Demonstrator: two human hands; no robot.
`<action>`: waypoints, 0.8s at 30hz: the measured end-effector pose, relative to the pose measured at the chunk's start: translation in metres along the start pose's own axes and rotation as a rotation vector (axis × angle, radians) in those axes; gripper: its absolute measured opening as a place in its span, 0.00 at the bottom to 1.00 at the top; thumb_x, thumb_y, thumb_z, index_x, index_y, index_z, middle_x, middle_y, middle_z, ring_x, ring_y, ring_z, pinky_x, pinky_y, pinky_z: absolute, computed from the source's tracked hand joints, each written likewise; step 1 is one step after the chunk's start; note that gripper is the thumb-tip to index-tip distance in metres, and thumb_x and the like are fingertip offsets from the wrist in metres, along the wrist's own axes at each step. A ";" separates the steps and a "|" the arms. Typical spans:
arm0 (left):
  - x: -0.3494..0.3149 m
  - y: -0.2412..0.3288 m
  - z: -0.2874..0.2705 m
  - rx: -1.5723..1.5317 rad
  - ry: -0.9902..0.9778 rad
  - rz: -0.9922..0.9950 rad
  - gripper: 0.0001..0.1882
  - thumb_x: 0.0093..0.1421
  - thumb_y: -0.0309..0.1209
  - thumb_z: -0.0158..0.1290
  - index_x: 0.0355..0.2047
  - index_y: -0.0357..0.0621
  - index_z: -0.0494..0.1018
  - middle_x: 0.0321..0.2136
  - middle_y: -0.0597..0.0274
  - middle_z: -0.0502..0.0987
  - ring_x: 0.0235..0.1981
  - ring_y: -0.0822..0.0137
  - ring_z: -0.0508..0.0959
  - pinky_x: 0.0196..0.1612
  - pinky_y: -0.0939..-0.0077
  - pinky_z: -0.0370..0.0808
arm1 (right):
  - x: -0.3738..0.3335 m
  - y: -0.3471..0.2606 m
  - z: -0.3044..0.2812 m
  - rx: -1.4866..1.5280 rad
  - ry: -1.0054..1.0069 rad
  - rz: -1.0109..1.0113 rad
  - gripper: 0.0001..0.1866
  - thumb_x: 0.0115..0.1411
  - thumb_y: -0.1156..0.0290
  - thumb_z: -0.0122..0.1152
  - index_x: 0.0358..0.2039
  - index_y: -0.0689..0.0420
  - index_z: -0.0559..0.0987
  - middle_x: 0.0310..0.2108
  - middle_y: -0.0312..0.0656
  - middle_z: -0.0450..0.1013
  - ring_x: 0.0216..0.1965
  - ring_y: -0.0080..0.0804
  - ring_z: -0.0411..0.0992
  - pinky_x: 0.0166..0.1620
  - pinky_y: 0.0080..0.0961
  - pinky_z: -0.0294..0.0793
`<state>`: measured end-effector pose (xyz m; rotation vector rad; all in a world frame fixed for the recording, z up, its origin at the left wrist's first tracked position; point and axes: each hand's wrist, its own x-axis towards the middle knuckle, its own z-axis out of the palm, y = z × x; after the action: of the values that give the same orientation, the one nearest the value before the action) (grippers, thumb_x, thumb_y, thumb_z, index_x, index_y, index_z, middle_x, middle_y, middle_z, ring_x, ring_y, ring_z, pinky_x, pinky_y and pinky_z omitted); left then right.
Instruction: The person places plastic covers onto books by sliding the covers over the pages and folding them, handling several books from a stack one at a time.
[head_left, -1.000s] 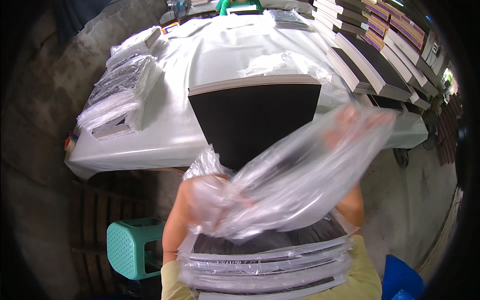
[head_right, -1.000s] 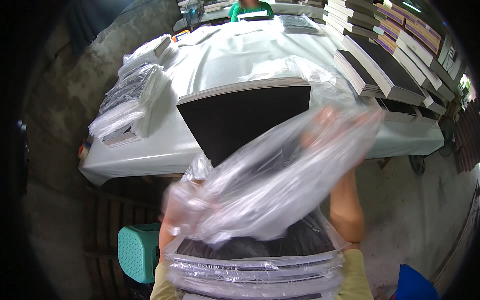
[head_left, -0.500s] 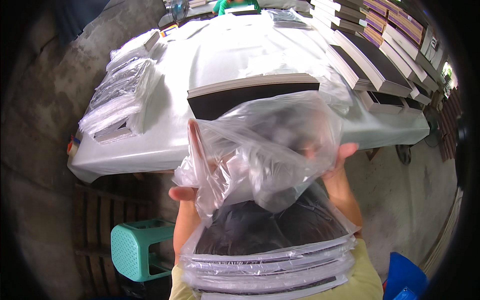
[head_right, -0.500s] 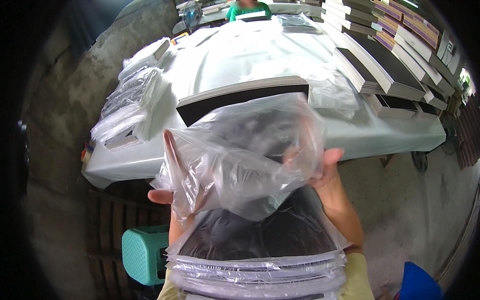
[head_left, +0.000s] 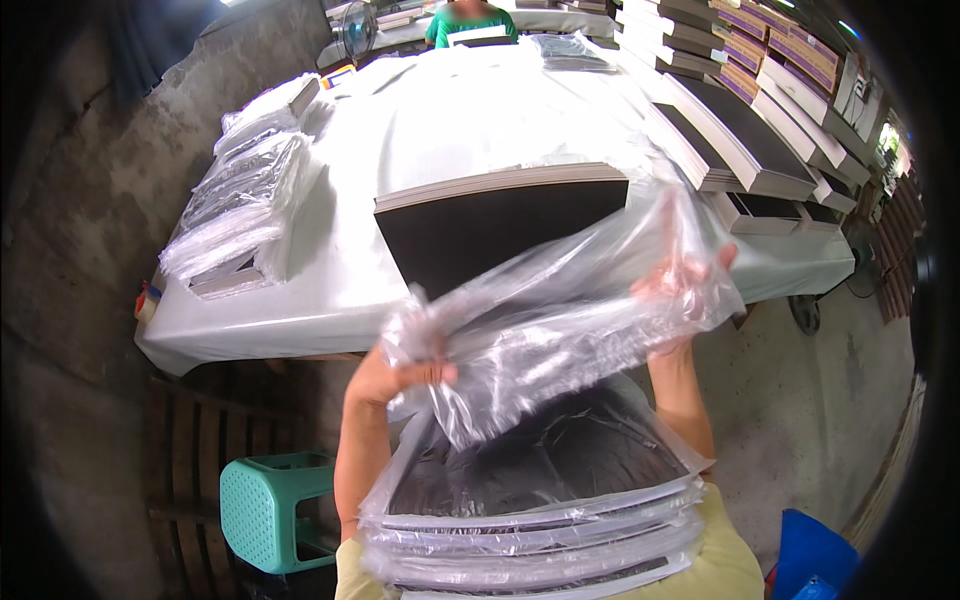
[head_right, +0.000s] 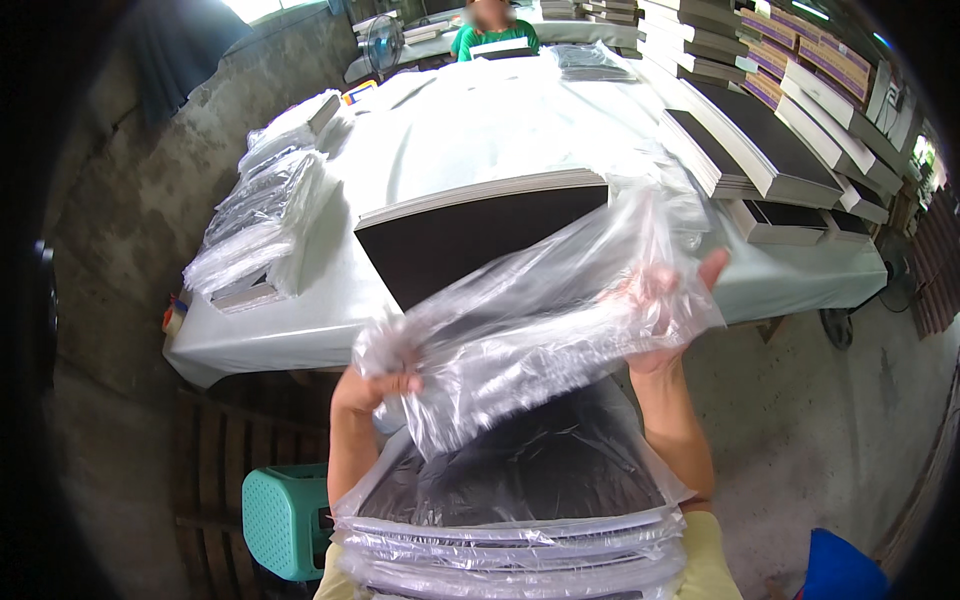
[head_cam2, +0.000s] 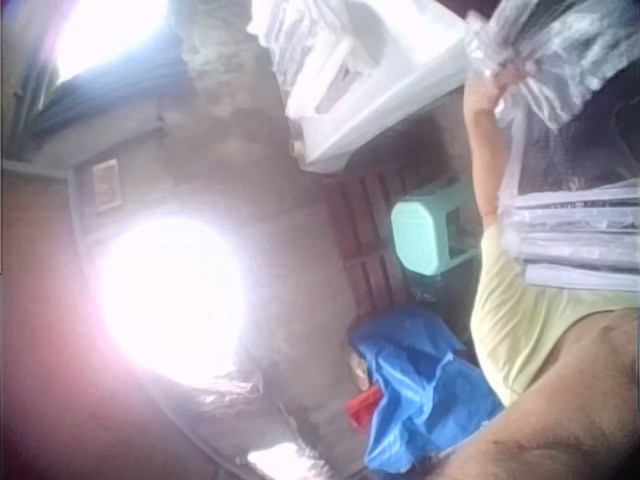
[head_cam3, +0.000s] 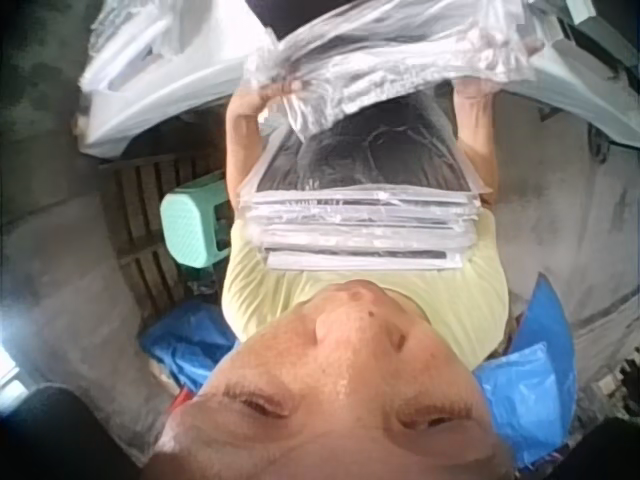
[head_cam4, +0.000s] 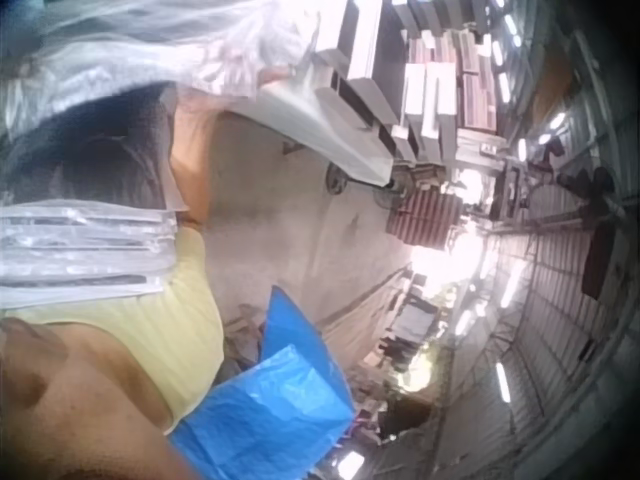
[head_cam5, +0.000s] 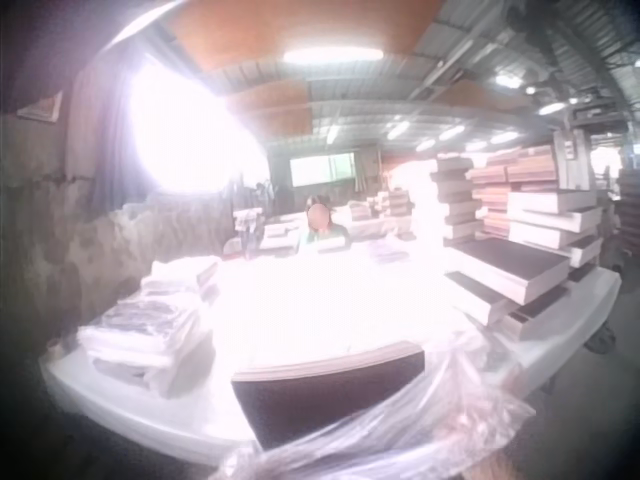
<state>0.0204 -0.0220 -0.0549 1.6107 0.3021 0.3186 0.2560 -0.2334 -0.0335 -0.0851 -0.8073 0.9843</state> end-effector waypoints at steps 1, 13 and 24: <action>0.011 0.028 0.010 -0.016 0.104 -0.009 0.31 0.37 0.22 0.58 0.46 0.41 0.65 0.26 0.67 0.68 0.29 0.73 0.69 0.37 0.80 0.67 | -0.001 0.001 -0.004 -0.008 -0.061 0.011 0.35 0.53 0.50 0.52 0.54 0.61 0.58 0.48 0.41 0.65 0.25 0.20 0.66 0.34 0.24 0.65; 0.063 0.035 -0.001 1.016 0.952 0.646 0.23 0.40 0.19 0.57 0.40 0.44 0.73 0.35 0.56 0.67 0.39 0.60 0.68 0.39 0.70 0.67 | 0.056 -0.010 -0.013 -2.001 0.586 -0.437 0.31 0.38 0.94 0.51 0.43 0.51 0.75 0.29 0.36 0.58 0.19 0.21 0.57 0.22 0.20 0.65; -0.034 0.041 -0.029 0.893 0.400 0.491 0.11 0.42 0.28 0.56 0.28 0.39 0.71 0.22 0.60 0.73 0.24 0.67 0.73 0.28 0.74 0.69 | -0.002 -0.027 0.038 -2.102 0.247 -0.496 0.16 0.41 0.87 0.59 0.34 0.61 0.76 0.26 0.37 0.68 0.23 0.24 0.69 0.26 0.19 0.68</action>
<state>-0.0219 -0.0112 -0.0127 2.5003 0.3761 0.9912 0.2499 -0.2611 0.0030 -1.6567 -1.2148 -0.6735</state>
